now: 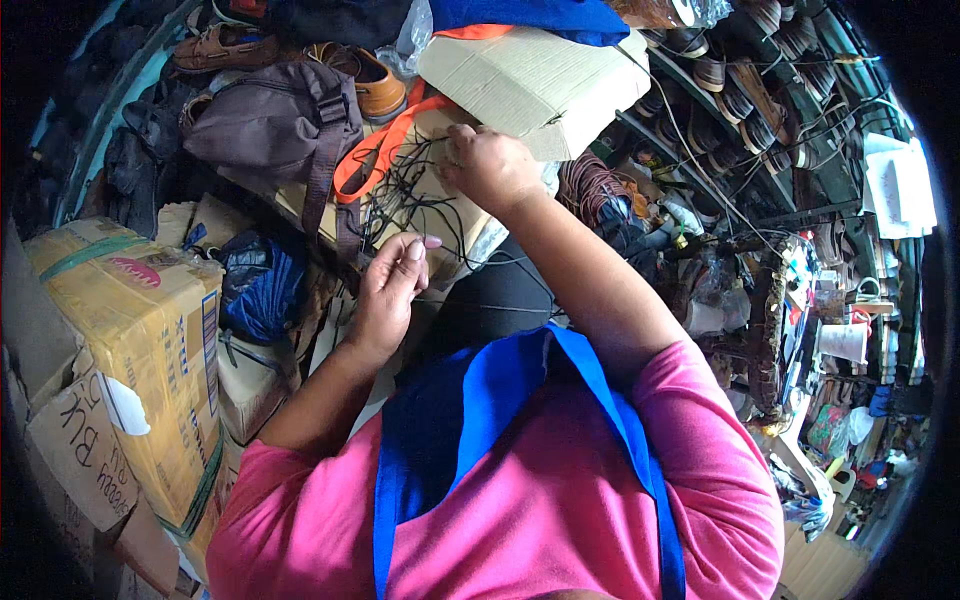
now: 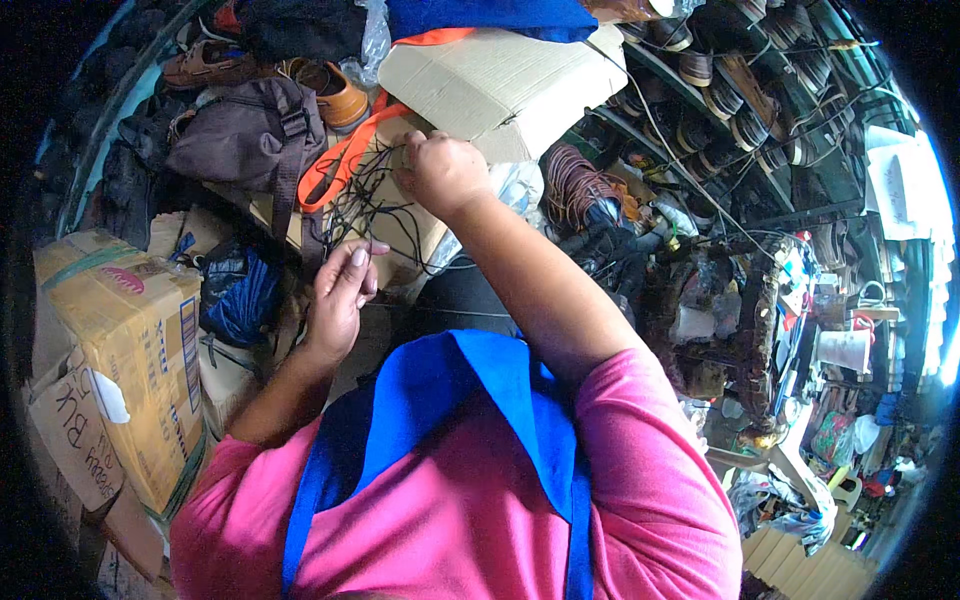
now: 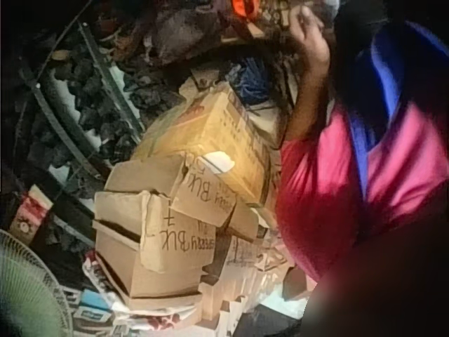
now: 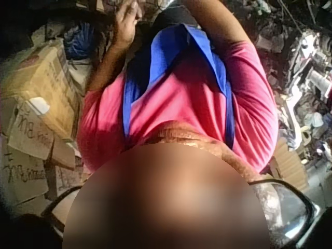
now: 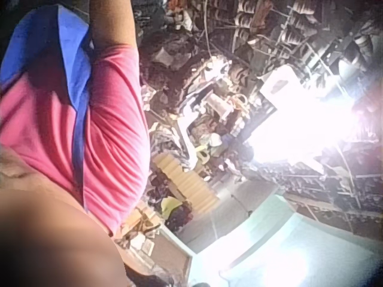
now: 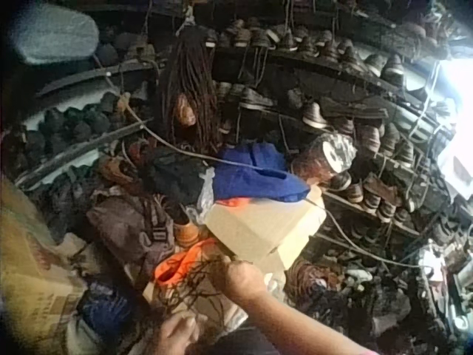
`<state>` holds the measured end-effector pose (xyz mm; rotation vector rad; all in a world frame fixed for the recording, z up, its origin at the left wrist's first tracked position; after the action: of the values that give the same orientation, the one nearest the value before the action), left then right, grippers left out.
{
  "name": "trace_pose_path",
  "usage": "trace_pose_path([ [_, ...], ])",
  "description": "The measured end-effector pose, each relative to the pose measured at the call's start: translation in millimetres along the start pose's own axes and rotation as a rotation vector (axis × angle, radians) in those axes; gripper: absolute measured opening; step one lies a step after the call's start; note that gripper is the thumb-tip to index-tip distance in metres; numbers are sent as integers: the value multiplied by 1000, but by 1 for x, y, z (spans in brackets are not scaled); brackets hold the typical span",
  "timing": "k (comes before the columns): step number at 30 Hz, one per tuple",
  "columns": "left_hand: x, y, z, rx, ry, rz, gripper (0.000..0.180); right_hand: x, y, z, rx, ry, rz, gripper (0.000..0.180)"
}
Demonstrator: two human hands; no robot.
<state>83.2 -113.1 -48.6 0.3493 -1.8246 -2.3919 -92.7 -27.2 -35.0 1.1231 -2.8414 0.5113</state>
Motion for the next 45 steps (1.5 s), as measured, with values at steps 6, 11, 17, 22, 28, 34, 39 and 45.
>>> trace_pose_path([
  [6, 14, 3, -3, 132, 47, 99, 23, -4, 9, -5, 290, 20, 38, 28],
  [11, 24, 12, -3, 74, 32, 81, 21, -31, 21, -17, 1165, -238, 269, 39],
  [17, 26, 20, 14, 424, -96, 120, 15, -78, 4, -28, 1623, -467, 318, 44],
  [22, 13, 44, 23, 809, -141, 235, 12, -92, -8, -52, 955, -417, 152, 23],
  [28, -15, 59, 30, 801, -750, 378, 11, -125, -9, -79, 1040, -623, -229, 15],
  [34, -25, 80, 36, 715, -941, 324, 8, -139, -19, -103, 1067, -611, -348, 13],
  [39, -25, 83, 13, 561, -920, 143, 12, -140, 9, -108, 1176, -678, -206, 14],
  [45, -16, 49, -6, 121, -429, -228, 21, -67, 37, -62, 807, -371, 95, 48],
])
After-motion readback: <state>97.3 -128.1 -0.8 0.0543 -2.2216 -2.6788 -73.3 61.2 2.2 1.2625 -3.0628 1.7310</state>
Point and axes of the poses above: each hand's wrist, its own x-axis towards the middle knuckle, its own z-axis out of the palm, y = z × x, the point moved 2 cm from there along x, towards the middle knuckle
